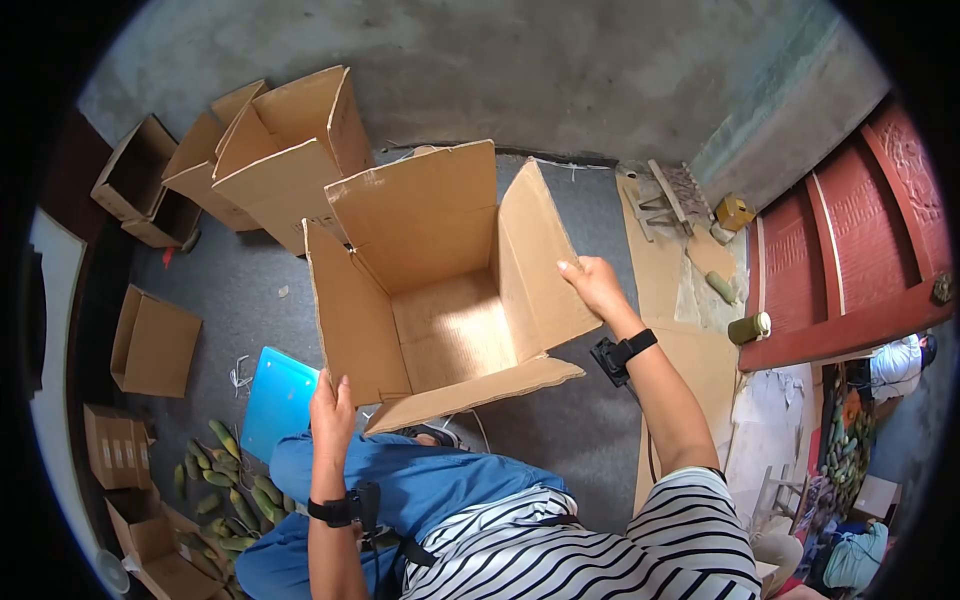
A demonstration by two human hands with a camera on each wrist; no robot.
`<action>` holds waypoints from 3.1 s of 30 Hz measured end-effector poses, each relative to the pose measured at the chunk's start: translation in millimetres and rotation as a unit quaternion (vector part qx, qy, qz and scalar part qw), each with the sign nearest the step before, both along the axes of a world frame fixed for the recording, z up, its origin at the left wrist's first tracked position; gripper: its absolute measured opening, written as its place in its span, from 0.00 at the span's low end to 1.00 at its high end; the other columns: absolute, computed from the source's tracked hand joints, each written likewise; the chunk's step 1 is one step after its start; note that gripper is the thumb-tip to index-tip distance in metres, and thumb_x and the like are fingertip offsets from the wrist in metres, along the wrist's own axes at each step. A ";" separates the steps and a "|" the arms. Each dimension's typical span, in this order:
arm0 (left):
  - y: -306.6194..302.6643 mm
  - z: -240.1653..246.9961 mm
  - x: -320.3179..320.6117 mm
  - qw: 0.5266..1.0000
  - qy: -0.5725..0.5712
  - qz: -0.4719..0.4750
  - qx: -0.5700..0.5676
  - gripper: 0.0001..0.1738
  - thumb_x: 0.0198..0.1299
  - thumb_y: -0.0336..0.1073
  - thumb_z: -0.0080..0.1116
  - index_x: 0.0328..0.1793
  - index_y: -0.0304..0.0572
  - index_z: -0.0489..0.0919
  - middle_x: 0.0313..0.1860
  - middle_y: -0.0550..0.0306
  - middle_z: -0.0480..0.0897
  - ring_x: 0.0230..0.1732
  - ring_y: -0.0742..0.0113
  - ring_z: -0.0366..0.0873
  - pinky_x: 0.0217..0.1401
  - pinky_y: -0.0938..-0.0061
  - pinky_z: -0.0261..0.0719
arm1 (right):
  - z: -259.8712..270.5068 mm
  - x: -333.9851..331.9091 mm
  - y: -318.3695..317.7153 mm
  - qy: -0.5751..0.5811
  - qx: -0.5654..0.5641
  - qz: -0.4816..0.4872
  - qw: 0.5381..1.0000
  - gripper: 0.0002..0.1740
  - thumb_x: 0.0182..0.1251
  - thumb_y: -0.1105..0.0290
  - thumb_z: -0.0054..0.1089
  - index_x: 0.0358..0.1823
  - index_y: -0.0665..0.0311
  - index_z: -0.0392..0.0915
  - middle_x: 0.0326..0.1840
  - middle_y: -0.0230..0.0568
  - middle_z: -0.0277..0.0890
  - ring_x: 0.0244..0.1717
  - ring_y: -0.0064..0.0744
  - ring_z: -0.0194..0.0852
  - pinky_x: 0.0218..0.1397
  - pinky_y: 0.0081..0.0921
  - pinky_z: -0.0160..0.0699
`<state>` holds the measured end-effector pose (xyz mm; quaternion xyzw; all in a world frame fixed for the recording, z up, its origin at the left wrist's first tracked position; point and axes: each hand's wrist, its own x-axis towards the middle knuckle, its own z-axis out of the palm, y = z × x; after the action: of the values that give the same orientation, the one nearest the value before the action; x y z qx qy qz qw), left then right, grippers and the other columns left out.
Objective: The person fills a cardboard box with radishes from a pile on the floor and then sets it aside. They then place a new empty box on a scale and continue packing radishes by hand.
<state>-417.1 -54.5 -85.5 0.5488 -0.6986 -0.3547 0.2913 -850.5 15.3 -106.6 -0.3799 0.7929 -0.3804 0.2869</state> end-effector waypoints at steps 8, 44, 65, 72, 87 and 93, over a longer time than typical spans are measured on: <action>-60.1 35.5 -54.7 0.996 -0.021 -0.065 -0.057 0.13 0.65 0.26 0.49 0.54 0.34 0.74 0.39 0.33 0.82 0.43 0.35 0.79 0.43 0.56 0.76 | 13.6 -47.6 -2.5 0.074 -0.107 -0.048 0.990 0.19 0.68 0.57 0.60 0.32 0.69 0.80 0.23 0.38 0.78 0.26 0.21 0.72 0.32 0.28 0.71; 26.6 4.6 102.4 0.947 -0.290 -0.045 -0.127 0.24 0.47 0.48 0.68 0.44 0.37 0.82 0.46 0.51 0.81 0.54 0.52 0.74 0.66 0.52 0.60 | 28.2 221.7 -394.0 0.413 -0.338 0.275 0.800 0.19 0.60 0.69 0.62 0.53 0.66 0.76 0.64 0.52 0.69 0.63 0.50 0.68 0.65 0.43 0.71; 22.7 -0.1 114.1 0.956 -0.258 -0.017 -0.136 0.22 0.45 0.46 0.69 0.42 0.39 0.82 0.43 0.52 0.82 0.50 0.54 0.76 0.62 0.56 0.64 | 28.2 250.0 -356.4 0.486 -0.138 0.462 0.729 0.05 0.52 0.73 0.58 0.31 0.61 0.78 0.36 0.45 0.76 0.41 0.49 0.78 0.41 0.41 0.80; 30.2 0.8 116.5 0.959 -0.245 -0.005 -0.140 0.24 0.46 0.47 0.68 0.45 0.41 0.80 0.44 0.53 0.82 0.50 0.53 0.76 0.62 0.56 0.64 | 49.9 167.1 -219.9 0.448 -0.179 0.473 0.737 0.05 0.53 0.73 0.60 0.33 0.60 0.77 0.32 0.41 0.71 0.37 0.44 0.73 0.37 0.38 0.77; -44.6 12.2 32.7 0.981 0.033 0.087 0.171 0.33 0.61 0.45 0.59 0.63 0.21 0.68 0.42 0.29 0.82 0.44 0.41 0.82 0.51 0.60 0.78 | 41.4 60.1 -81.1 0.338 -0.023 0.180 0.923 0.28 0.61 0.52 0.64 0.55 0.65 0.76 0.42 0.48 0.79 0.43 0.43 0.79 0.48 0.34 0.77; -37.9 -16.1 60.4 0.993 0.014 0.108 0.040 0.16 0.61 0.31 0.50 0.49 0.24 0.74 0.42 0.27 0.81 0.46 0.33 0.79 0.50 0.53 0.76 | 26.2 80.4 -106.3 0.257 -0.022 0.209 0.943 0.18 0.65 0.56 0.58 0.49 0.60 0.79 0.33 0.52 0.81 0.37 0.52 0.81 0.39 0.43 0.76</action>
<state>-356.7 -92.4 -101.6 0.6274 -0.6165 -0.3563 0.3153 -770.2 -91.0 -80.4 -0.6283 0.7337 -0.2187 0.1381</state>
